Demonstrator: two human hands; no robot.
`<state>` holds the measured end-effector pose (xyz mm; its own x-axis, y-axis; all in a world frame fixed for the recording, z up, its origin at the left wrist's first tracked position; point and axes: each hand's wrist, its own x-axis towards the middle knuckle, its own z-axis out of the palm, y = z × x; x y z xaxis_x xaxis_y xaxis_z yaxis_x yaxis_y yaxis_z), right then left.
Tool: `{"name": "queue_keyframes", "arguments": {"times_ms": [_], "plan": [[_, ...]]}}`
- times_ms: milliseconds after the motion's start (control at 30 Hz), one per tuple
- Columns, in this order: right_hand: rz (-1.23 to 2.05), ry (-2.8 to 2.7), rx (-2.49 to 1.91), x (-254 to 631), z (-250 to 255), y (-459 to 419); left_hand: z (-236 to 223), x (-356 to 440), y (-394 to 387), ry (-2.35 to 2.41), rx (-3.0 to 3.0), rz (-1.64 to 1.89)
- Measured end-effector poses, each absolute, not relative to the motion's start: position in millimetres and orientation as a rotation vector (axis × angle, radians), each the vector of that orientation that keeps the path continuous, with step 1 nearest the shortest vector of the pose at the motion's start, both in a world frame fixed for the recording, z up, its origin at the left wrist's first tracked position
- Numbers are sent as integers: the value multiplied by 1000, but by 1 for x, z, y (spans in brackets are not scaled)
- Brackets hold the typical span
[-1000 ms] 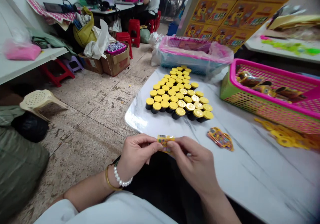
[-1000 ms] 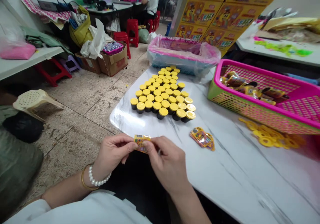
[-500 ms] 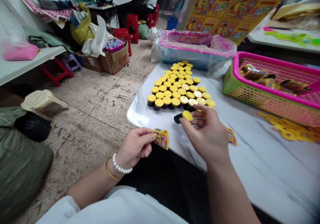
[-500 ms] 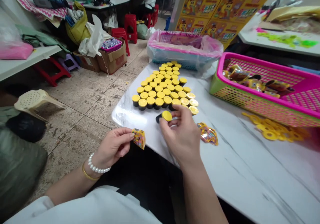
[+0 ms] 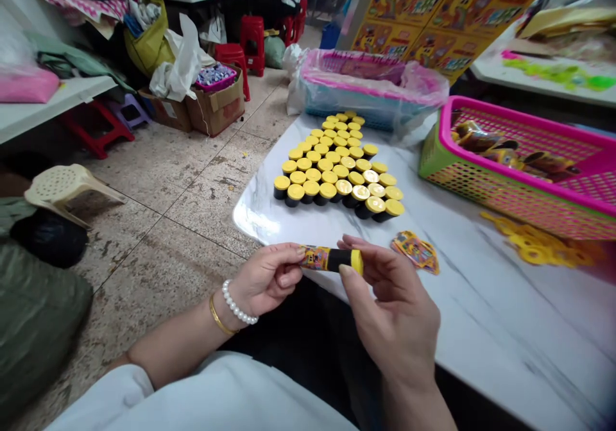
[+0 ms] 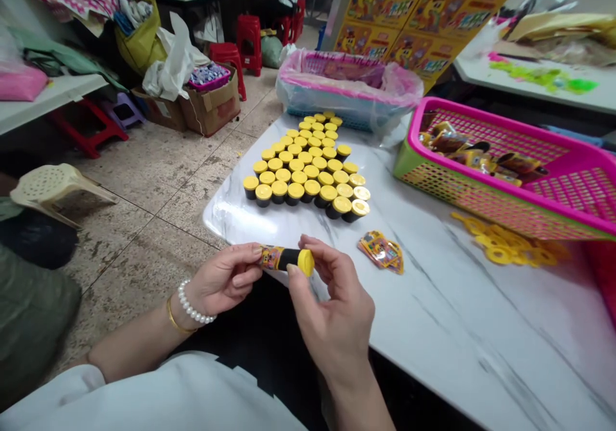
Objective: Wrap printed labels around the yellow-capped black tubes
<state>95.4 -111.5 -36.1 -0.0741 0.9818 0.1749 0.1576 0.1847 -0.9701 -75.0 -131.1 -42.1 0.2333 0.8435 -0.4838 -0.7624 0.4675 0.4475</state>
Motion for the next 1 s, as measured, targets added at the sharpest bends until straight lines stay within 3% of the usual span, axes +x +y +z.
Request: {"name": "queue_keyframes", "arguments": {"times_ms": [167, 367, 1000], "plan": [[1225, -1356, -1039, 92, -36, -115, -42, -72, -136, 856, 222, 1186], [1170, -1209, -962, 93, -48, -114, -41, -73, -142, 966, 404, 1302], [936, -1799, -810, 120, -53, -115, -34, -71, -128, 854, 716, 960]]}}
